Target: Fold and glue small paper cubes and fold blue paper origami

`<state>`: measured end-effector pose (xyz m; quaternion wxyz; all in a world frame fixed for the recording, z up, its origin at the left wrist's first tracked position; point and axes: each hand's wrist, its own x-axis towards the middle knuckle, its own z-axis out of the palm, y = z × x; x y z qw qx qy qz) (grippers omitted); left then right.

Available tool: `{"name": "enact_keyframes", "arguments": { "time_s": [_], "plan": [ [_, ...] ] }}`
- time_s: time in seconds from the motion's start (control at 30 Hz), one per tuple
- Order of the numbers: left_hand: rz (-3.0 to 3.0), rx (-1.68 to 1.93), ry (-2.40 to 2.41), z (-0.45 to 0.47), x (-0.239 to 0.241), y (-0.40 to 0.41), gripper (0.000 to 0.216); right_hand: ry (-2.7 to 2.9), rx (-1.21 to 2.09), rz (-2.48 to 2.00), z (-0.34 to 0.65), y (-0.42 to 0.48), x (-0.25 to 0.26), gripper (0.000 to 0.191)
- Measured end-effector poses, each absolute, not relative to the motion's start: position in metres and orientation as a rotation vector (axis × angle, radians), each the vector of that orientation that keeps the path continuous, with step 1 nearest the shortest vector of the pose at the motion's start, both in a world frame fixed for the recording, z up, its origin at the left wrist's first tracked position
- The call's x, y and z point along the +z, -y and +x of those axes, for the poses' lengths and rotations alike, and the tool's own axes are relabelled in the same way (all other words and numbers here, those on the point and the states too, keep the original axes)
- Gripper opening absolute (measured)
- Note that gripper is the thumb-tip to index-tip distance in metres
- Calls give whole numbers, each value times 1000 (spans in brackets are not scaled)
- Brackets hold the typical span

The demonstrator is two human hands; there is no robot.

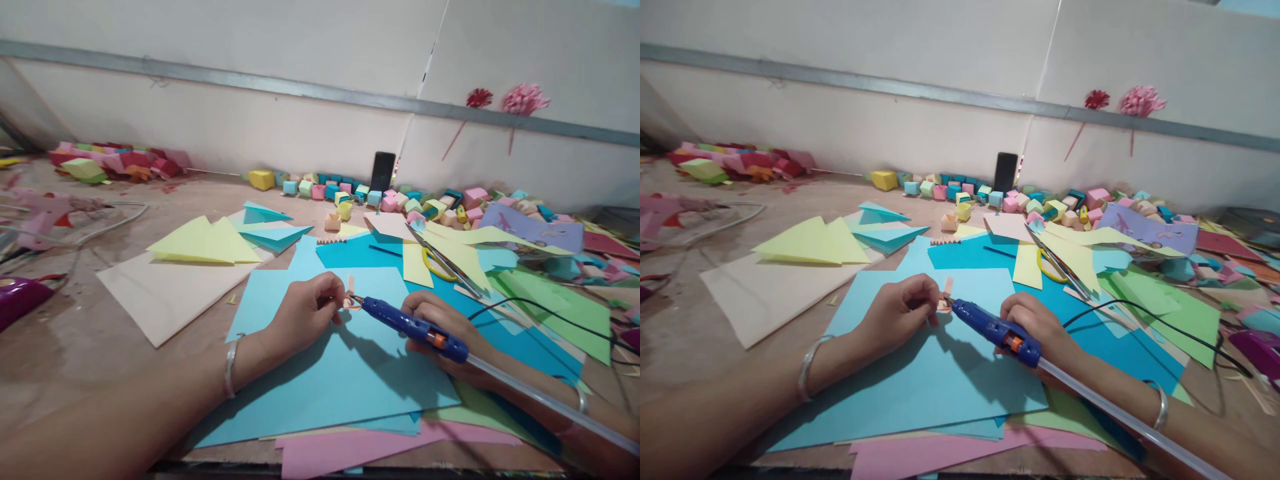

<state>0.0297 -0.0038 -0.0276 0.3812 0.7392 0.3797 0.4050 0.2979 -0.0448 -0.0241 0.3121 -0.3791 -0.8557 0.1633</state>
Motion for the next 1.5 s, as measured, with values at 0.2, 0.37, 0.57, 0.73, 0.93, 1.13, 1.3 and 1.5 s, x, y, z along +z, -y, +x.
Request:
{"name": "enact_keyframes", "arguments": {
  "time_s": [0.2,0.37,0.57,0.73,0.93,1.13,1.3,1.5],
  "plan": [
    [1883,1037,-957,31,-24,5,16,2298,428,-1011,298,44,-24,19],
    [1867,1022,-939,31,-25,6,15,2293,427,-997,300,42,-26,21],
    [1836,1039,-928,29,-29,4,13,2314,438,-991,302,41,-24,16],
    [1835,1025,-924,30,-28,5,11,2316,419,-982,300,43,-22,16],
    [1743,1042,-906,33,-22,9,16,2253,419,-993,298,43,-28,19],
    [1727,1088,-986,32,-21,9,19,2213,364,-979,302,42,-19,13],
    [1733,1066,-1016,32,-22,10,23,1916,500,-1142,309,45,-19,10],
    [1864,991,-1018,35,-19,21,11,1534,837,-1089,294,49,-25,22]
  ]
}}
